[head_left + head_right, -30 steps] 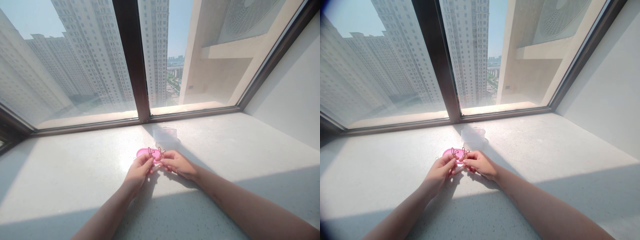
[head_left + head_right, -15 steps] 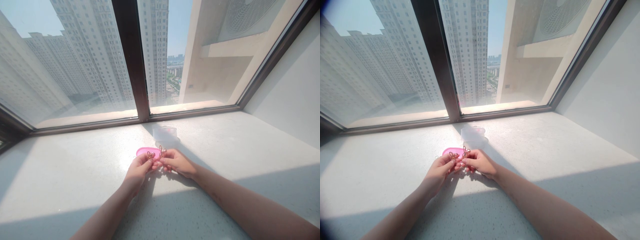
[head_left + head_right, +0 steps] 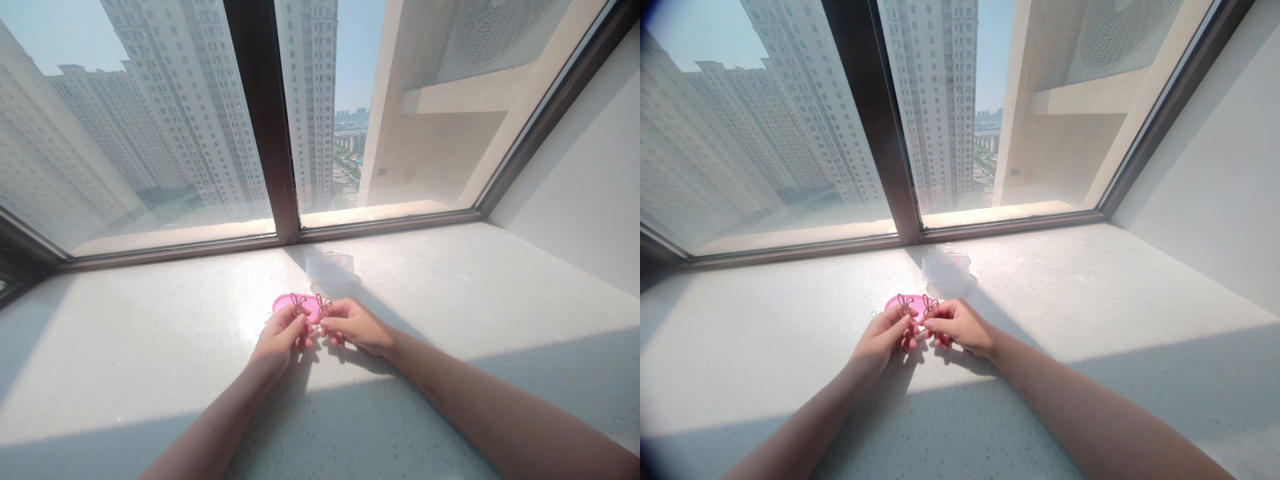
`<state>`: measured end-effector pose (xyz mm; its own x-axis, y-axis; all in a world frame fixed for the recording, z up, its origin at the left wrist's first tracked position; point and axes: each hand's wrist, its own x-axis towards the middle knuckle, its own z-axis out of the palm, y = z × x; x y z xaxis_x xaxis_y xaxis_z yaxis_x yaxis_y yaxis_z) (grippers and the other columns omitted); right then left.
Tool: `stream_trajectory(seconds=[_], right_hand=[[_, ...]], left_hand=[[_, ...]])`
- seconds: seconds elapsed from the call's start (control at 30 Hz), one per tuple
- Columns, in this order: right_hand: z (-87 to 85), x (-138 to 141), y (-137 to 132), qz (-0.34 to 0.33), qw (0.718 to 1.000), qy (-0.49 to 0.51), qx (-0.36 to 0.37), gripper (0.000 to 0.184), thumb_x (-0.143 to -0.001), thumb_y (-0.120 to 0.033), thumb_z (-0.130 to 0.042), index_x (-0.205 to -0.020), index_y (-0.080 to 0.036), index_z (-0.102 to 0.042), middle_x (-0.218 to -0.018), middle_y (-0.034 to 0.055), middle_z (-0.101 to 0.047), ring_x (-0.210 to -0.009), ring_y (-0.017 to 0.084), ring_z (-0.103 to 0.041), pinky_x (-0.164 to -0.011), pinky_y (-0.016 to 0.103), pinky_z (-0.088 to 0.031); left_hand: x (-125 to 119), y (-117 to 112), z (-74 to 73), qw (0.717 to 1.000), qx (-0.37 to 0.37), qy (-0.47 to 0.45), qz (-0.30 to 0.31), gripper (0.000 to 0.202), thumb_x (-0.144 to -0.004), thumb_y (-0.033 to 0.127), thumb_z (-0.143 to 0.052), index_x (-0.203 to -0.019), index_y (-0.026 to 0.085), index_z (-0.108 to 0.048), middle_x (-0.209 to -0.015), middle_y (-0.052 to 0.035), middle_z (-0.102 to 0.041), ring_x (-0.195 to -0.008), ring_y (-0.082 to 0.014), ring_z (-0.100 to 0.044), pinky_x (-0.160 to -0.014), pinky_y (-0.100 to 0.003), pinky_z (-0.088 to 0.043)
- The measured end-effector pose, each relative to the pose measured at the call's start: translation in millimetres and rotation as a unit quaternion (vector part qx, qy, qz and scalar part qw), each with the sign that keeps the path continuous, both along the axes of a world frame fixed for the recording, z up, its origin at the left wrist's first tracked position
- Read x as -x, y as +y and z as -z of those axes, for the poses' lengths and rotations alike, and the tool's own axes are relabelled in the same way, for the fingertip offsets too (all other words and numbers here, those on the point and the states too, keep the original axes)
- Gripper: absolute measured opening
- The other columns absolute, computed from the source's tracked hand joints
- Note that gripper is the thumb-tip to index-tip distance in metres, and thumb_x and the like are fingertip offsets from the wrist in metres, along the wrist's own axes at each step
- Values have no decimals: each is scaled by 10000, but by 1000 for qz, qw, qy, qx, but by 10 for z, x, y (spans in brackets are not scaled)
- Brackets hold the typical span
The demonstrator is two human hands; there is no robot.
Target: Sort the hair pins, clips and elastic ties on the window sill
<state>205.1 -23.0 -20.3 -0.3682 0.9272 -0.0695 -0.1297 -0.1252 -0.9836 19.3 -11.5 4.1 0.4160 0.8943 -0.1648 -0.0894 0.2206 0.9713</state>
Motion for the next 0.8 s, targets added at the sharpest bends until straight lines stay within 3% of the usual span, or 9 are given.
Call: stream_trajectory(seconds=[0.23,0.4,0.8], right_hand=[[-12,-3,-3,6,1000,-4,2,291,-795,-385,-697,-852,-100,-680,-676,41,-637,-502,82,-556,-422,173,-397],[4,-4,7,20,1000,-8,-12,310,-806,-391,-691,-907,-98,-691,-678,35,-620,-495,68,-537,-423,168,-398],[-57,12,5,19,999,15,43,237,-770,-324,-714,-860,-106,-685,-729,44,-633,-562,70,-554,-471,164,-415]], left_hand=[[2,-8,9,1000,13,2,8,252,-774,371,-669,-835,144,-579,-650,-9,-607,-505,-105,-572,-478,-201,-393],[20,49,75,1000,-17,2,20,236,-813,367,-636,-838,141,-574,-621,5,-589,-497,-94,-553,-477,-194,-381],[4,52,31,1000,-4,-10,-4,224,-779,342,-673,-855,139,-616,-632,-6,-594,-539,-104,-557,-496,-197,-388]])
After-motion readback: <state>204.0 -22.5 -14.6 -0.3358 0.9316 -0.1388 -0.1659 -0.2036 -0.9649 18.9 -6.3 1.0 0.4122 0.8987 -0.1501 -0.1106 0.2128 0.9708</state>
